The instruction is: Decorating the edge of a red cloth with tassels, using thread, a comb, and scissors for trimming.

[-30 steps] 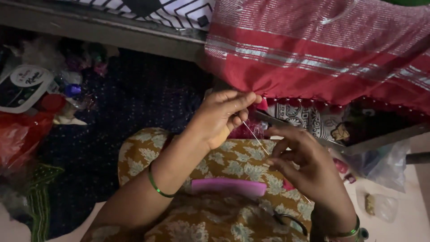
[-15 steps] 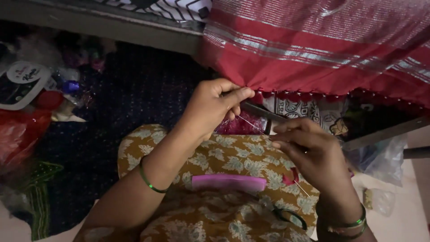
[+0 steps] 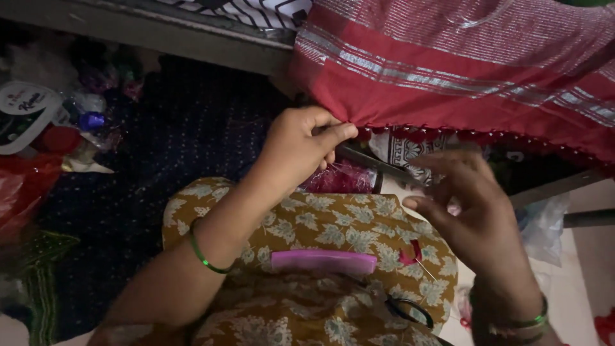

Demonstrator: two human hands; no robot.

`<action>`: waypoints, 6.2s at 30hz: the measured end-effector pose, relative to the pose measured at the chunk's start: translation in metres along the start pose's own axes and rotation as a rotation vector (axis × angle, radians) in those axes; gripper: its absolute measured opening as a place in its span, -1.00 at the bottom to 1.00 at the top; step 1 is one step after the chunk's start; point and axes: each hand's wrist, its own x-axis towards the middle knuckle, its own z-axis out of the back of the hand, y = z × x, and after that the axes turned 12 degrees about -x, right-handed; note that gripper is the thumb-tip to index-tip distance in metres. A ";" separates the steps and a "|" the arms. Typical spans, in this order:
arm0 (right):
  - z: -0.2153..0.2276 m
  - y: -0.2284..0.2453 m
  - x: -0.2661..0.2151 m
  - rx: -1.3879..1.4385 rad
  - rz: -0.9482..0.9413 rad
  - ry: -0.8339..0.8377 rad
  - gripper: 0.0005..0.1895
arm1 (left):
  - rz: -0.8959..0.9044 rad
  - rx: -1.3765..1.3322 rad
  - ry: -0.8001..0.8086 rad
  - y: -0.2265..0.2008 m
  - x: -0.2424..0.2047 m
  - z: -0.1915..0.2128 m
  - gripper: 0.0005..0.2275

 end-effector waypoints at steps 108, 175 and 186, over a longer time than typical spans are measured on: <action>-0.038 0.012 0.073 -0.327 0.203 -0.044 -0.94 | -0.089 -0.361 -0.039 0.069 0.002 -0.010 -0.84; -0.031 -0.003 0.062 -0.342 0.750 -0.228 -0.79 | -0.339 0.176 -0.071 0.029 -0.020 -0.027 -0.91; -0.033 0.009 0.066 -0.541 0.857 -0.513 -0.84 | -0.721 0.734 0.054 0.021 -0.026 -0.031 -0.87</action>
